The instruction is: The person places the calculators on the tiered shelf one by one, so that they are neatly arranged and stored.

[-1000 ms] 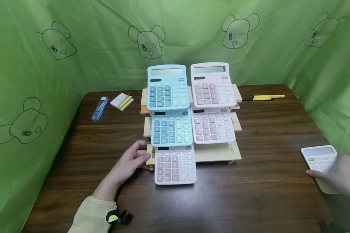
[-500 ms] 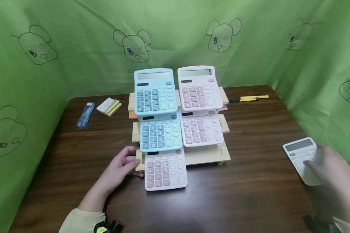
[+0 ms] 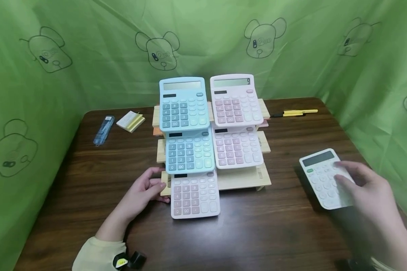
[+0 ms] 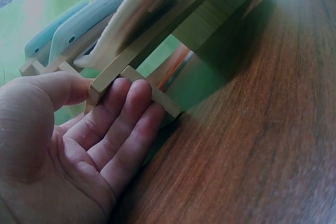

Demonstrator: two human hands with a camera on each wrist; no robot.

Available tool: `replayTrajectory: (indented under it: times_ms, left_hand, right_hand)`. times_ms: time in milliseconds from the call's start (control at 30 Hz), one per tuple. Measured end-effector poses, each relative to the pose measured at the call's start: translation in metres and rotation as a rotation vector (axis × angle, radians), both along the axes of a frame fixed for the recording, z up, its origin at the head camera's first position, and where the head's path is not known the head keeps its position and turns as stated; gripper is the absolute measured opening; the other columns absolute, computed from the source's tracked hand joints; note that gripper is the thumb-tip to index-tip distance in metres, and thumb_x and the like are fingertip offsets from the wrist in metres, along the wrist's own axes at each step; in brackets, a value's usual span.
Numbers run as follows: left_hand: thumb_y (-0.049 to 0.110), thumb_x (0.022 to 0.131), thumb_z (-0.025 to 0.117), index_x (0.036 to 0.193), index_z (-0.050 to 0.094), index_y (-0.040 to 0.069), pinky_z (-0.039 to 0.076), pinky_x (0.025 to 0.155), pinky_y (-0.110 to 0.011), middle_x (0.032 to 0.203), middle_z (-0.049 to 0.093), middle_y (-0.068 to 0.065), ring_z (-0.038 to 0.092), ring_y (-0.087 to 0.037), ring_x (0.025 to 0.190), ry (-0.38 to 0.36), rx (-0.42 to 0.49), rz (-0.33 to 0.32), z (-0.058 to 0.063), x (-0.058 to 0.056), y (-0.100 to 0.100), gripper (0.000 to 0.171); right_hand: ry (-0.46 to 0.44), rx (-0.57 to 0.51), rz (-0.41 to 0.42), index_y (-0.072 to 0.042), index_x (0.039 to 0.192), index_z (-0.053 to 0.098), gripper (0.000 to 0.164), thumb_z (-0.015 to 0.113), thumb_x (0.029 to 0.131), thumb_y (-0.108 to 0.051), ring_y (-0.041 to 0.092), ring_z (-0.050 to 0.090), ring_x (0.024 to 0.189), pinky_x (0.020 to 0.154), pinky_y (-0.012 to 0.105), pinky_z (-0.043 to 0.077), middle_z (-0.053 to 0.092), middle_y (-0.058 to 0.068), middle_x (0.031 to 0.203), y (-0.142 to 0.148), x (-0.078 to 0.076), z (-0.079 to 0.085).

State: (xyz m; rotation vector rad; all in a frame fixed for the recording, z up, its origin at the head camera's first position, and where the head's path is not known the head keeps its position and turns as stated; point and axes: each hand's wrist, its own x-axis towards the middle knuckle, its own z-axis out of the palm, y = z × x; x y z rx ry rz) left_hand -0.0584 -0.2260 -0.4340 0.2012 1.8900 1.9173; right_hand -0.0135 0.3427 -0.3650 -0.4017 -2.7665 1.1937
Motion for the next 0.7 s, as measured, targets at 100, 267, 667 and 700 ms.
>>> replayTrajectory:
  times_ms: [100,267,667,700]
  left_hand:
    - [0.021,0.099,0.058,0.135,0.036,0.008,0.058,0.074,-0.051,0.113,0.065,-0.023,0.067,-0.044,0.080,0.000,0.000,0.000,0.000,0.000,0.001,0.044]
    - [0.019,0.099,0.057,0.135,0.036,0.008,0.058,0.074,-0.052,0.114,0.064,-0.024,0.067,-0.044,0.081,0.001,0.014,-0.003,0.000,-0.001,0.002,0.043]
    - [0.017,0.099,0.056,0.135,0.035,0.007,0.057,0.073,-0.053,0.114,0.064,-0.025,0.067,-0.043,0.082,-0.002,0.044,-0.003,0.000,0.000,0.000,0.042]
    - [0.017,0.099,0.056,0.135,0.035,0.007,0.057,0.073,-0.053,0.114,0.064,-0.025,0.067,-0.043,0.082,-0.004,0.045,-0.001,0.000,0.000,0.000,0.042]
  right_hand:
    - [-0.001,-0.071,0.042,-0.012,0.121,0.066,0.034,0.069,0.091,-0.028,0.004,0.062,0.067,0.051,0.024,0.053,0.068,-0.016,0.092,-0.021,0.002,0.004]
    - [-0.042,-0.322,0.079,-0.008,0.123,0.064,0.037,0.070,0.091,-0.024,0.010,0.066,0.070,0.054,0.028,0.056,0.071,-0.003,0.095,-0.046,0.002,0.007]
    - [-0.068,-0.328,0.169,-0.010,0.123,0.064,0.034,0.066,0.094,-0.026,0.012,0.066,0.081,0.063,0.029,0.057,0.068,0.004,0.106,-0.091,-0.003,-0.005]
    - [-0.059,-0.302,0.187,-0.011,0.122,0.064,0.033,0.066,0.094,-0.026,0.012,0.066,0.082,0.063,0.029,0.057,0.068,0.004,0.107,-0.094,-0.003,-0.007]
